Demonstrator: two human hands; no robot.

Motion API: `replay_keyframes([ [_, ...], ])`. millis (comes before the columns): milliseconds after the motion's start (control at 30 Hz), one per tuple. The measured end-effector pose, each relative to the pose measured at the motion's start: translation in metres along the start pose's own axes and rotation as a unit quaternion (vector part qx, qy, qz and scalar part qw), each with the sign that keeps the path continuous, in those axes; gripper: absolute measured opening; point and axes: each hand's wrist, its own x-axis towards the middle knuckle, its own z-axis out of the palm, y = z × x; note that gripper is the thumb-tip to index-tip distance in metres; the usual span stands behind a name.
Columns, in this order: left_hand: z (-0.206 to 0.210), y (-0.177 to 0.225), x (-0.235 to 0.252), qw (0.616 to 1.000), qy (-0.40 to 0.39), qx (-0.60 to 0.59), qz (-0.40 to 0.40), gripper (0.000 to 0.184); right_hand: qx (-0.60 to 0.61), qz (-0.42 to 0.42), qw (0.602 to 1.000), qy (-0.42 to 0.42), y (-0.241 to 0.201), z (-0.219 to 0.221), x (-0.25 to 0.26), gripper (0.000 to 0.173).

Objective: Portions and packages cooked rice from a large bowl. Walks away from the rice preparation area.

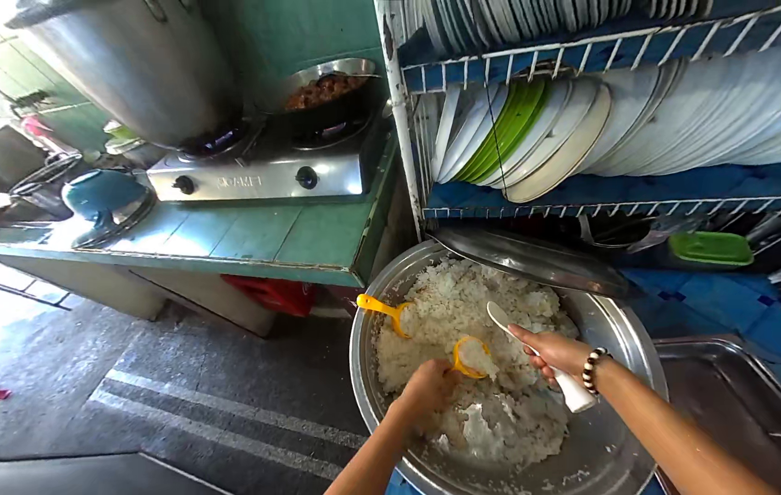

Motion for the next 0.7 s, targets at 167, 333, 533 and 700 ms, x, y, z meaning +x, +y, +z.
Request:
replay_keyframes([
  [167, 0.011, 0.005, -0.002, 0.985, 0.022, -0.152, -0.075, 0.038, -0.298, -0.019, 0.952, 0.07, -0.006, -0.004, -0.005, 0.054],
  [333, 0.008, 0.033, 0.012, 0.964, 0.057, -0.234, -0.113, 0.034, -0.398, 0.003, 0.899, 0.181, -0.015, 0.001, 0.014, 0.034],
  [533, 0.003, 0.067, 0.03, 0.987, 0.114, -0.018, -0.115, 0.033, -0.403, -0.006, 0.907, 0.125, -0.038, 0.047, 0.016, 0.037],
  [700, 0.013, 0.068, 0.034, 0.986, 0.093, 0.059, -0.127, 0.033, -0.393, -0.006, 0.913, 0.113, -0.023, 0.068, 0.011, 0.041],
])
